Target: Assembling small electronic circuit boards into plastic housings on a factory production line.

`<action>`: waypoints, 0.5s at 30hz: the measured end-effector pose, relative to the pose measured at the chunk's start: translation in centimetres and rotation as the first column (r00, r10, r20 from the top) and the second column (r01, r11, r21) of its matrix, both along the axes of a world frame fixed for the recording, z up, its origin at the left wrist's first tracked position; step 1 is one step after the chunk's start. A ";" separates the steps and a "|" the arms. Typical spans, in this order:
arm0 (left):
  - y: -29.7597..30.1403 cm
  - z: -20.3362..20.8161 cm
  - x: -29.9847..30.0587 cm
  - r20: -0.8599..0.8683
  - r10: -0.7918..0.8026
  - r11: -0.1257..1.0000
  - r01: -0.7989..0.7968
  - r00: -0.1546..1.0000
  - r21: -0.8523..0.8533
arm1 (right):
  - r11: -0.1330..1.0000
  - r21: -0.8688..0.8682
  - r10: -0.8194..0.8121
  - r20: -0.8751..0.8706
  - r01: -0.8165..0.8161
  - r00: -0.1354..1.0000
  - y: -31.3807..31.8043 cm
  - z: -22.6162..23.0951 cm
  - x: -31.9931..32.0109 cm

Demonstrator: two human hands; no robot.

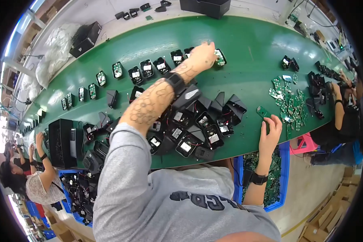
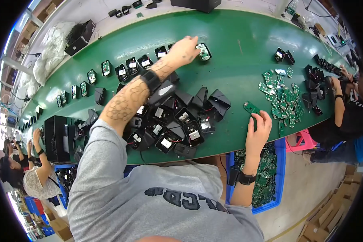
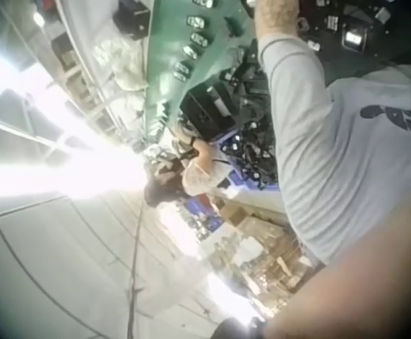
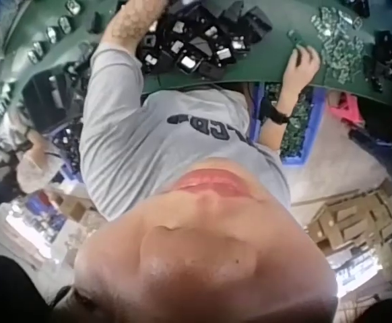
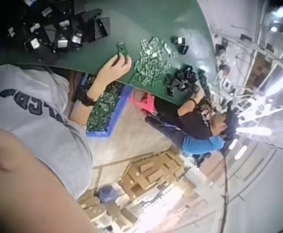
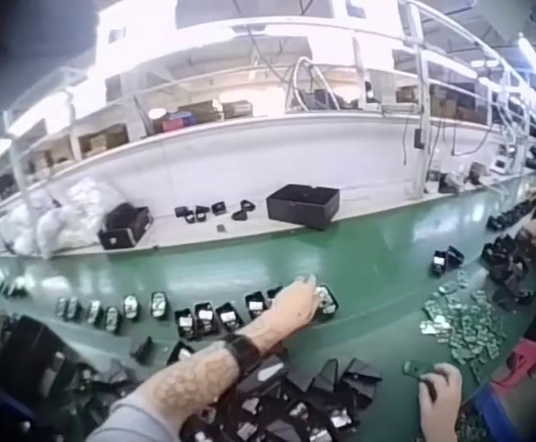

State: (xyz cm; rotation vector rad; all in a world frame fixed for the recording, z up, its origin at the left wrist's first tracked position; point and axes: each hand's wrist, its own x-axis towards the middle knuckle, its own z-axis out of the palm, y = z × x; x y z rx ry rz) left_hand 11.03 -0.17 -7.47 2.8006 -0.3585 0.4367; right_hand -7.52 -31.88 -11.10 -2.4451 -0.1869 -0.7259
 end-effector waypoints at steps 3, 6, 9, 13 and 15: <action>3.4 5.6 -4.3 0.043 0.061 0.995 -0.065 0.997 0.082 | 0.999 -0.039 0.021 -0.039 -0.022 0.999 -0.7 -0.3 0.4; 10.8 9.0 -7.5 -0.182 0.422 0.894 -0.375 0.888 0.244 | 0.999 0.038 0.019 -0.086 -0.016 0.996 -0.9 -0.5 0.0; 21.2 6.6 -10.8 -0.200 0.537 0.815 -0.442 0.820 0.375 | 0.964 0.254 -0.067 -0.078 0.085 0.995 -1.2 -1.7 0.1; 23.9 0.5 -12.6 -0.248 0.508 0.858 -0.460 0.825 0.229 | 0.996 0.083 0.025 0.002 -0.025 1.000 -0.6 -0.7 0.1; 21.8 -0.2 -12.6 -0.152 0.401 0.914 -0.384 0.903 0.129 | 0.983 -0.085 0.166 0.043 -0.162 0.985 -0.8 -0.3 0.1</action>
